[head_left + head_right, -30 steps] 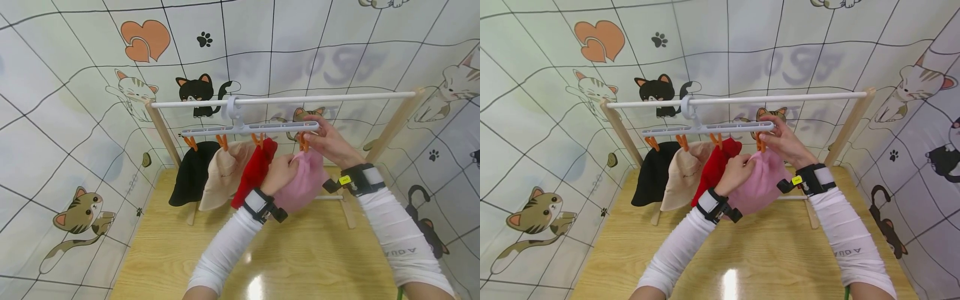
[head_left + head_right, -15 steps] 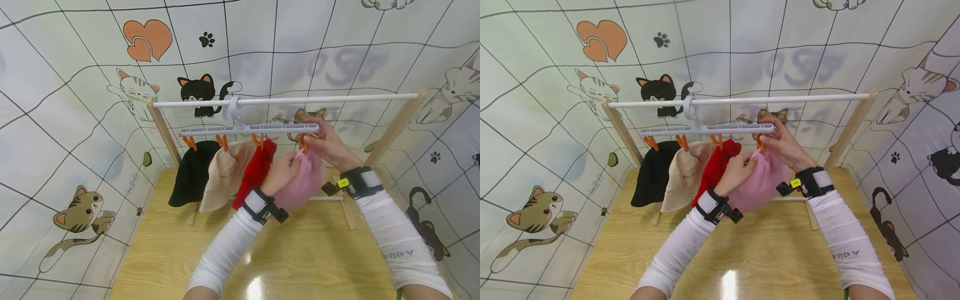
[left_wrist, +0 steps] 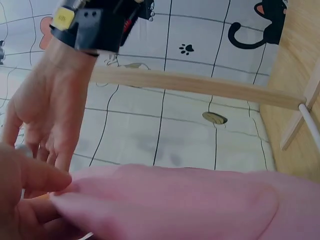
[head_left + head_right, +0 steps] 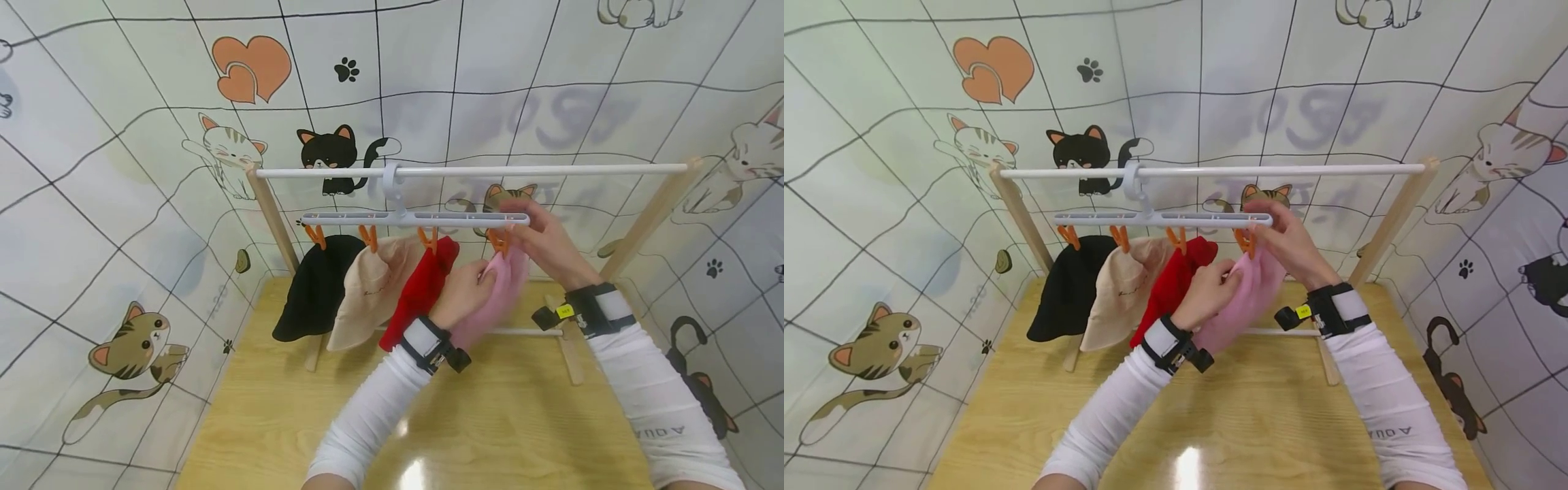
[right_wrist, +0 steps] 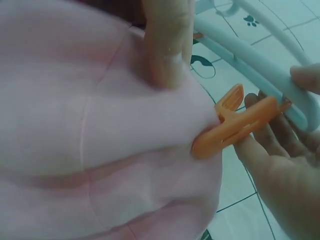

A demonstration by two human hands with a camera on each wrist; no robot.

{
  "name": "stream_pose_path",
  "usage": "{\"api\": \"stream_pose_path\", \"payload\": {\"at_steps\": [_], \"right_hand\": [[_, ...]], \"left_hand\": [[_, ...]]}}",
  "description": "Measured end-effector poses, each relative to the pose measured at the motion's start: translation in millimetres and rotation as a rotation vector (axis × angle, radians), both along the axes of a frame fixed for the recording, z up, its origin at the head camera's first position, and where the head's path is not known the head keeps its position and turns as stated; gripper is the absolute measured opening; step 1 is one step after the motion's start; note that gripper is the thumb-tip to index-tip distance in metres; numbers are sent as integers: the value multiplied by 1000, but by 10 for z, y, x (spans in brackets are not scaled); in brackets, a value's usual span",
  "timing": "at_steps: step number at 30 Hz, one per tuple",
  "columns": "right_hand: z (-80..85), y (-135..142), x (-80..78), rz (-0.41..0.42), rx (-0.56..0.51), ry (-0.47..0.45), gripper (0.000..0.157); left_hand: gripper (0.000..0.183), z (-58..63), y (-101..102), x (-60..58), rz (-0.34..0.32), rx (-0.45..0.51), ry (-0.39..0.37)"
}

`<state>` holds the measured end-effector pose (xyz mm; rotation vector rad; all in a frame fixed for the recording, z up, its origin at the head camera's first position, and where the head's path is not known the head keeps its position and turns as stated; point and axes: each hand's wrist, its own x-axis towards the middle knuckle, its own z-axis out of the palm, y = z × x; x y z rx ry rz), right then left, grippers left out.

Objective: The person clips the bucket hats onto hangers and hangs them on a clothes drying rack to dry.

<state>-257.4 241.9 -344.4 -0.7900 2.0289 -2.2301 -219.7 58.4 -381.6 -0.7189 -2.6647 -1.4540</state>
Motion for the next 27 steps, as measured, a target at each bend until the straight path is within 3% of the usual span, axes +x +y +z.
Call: {"api": "stream_pose_path", "payload": {"at_steps": [4,8,15,23,27], "right_hand": [[27,-33,10,-94,47,0,31],[23,-13,-11,-186,152,1,33],[20,61,-41,-249,315,-3,35],[6,194,-64,-280,350,-37,39],[15,250,-76,-291,378,-31,40]], "left_hand": [[16,3,-42,-14,1,-3,-15],[26,14,-111,-10,-22,-46,-38],[27,85,-261,42,-34,-86,-22],[16,148,-416,82,-16,-180,153],[14,148,-530,129,-10,-203,187]]}}
